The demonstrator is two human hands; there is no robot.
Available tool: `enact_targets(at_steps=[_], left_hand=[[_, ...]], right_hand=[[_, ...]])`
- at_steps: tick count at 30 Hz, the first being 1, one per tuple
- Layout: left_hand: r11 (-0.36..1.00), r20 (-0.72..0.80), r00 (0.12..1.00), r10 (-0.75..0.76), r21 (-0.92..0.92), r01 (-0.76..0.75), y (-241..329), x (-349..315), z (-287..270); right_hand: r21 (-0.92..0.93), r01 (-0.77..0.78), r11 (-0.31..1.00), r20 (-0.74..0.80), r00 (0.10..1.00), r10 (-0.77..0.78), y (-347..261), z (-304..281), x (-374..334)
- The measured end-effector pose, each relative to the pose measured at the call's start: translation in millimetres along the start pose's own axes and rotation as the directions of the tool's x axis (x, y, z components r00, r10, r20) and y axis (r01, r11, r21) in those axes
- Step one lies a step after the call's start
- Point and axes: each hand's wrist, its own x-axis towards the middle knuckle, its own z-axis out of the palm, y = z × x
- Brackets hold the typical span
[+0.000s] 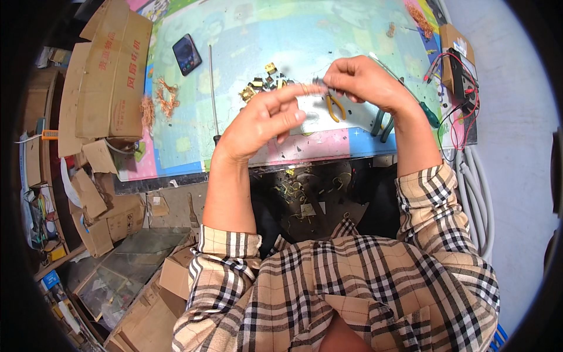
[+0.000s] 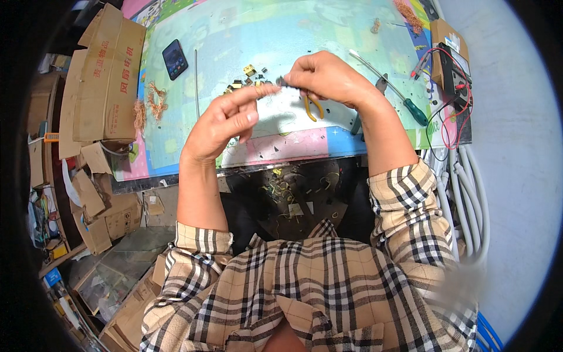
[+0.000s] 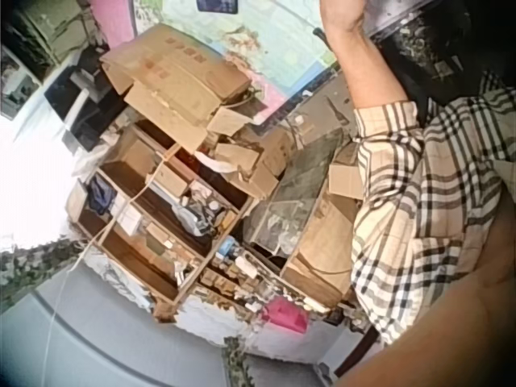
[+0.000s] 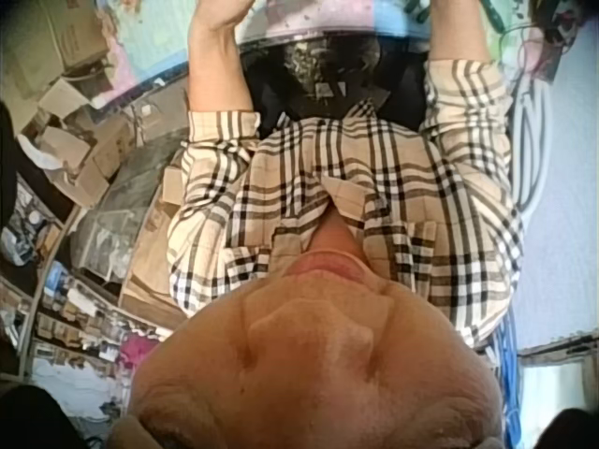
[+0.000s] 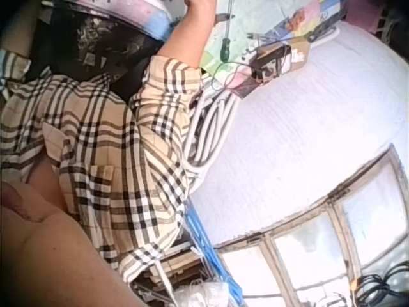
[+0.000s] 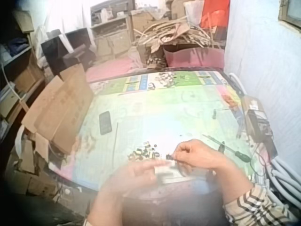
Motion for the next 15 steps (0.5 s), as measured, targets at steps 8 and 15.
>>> enact_targets(at_steps=[8, 15], left_hand=[[0.878, -0.196, 0.98, 0.044, 0.476, 0.055, -17.2, 4.6, -2.3], [0.995, 0.008, 1.0, 0.006, -0.097, -0.005, -2.1, 0.4, 2.2]], right_hand=[[0.449, -0.038, 0.892, 0.1, 0.995, -0.008, 1.1, -10.4, -0.2], [0.222, -0.035, 0.974, -0.007, 0.999, 0.038, 0.6, 0.6, 1.5]])
